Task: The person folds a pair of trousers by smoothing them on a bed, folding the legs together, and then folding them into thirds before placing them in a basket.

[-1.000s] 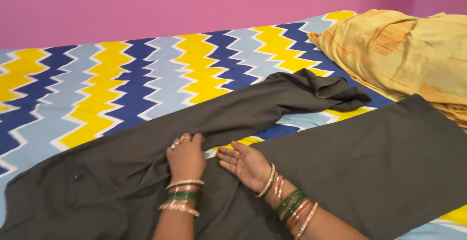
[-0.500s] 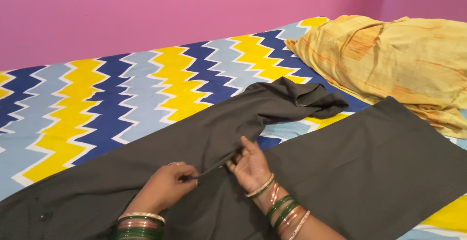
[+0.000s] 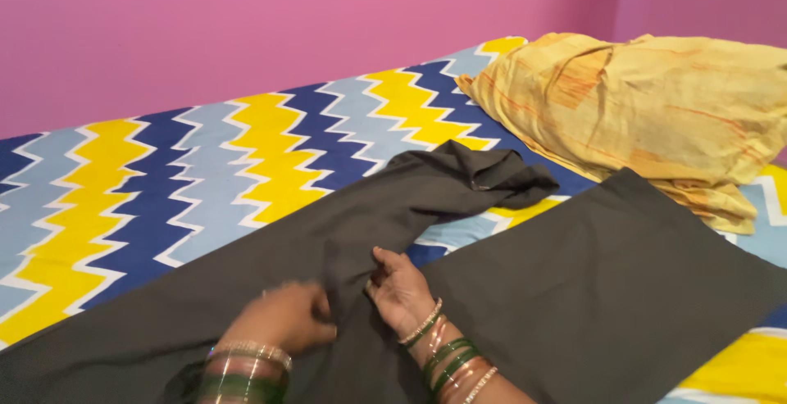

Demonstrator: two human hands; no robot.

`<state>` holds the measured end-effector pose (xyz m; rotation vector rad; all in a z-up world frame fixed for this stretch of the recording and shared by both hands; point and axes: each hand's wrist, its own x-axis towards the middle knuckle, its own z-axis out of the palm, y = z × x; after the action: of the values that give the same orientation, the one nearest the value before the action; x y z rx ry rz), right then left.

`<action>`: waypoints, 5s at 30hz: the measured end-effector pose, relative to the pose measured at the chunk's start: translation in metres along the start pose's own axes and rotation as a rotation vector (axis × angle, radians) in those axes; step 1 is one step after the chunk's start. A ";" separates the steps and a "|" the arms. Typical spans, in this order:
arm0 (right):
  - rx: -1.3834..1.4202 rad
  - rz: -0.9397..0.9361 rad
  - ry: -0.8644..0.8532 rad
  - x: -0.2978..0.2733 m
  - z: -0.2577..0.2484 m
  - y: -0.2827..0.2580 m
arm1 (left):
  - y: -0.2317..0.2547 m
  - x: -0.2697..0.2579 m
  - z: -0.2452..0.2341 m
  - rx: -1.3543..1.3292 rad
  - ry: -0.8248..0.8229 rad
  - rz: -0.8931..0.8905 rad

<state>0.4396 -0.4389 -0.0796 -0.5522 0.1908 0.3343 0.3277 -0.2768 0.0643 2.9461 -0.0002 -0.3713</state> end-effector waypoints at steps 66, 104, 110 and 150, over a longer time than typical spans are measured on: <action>0.112 -0.051 -0.149 -0.006 -0.071 -0.167 | 0.212 0.177 0.082 -0.306 0.377 0.421; 0.067 -0.655 0.631 -0.039 -0.090 -0.255 | 0.296 0.300 0.030 -0.014 0.334 0.195; 0.003 -0.809 0.663 -0.055 -0.080 -0.263 | 0.315 0.354 0.044 -0.152 0.244 0.210; -0.526 -0.880 0.914 -0.058 -0.093 -0.295 | 0.347 0.326 0.045 -0.222 0.299 0.400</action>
<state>0.4834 -0.7398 -0.0002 -1.2201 0.7172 -0.7785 0.6396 -0.6333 0.0002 2.6633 -0.4689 0.1191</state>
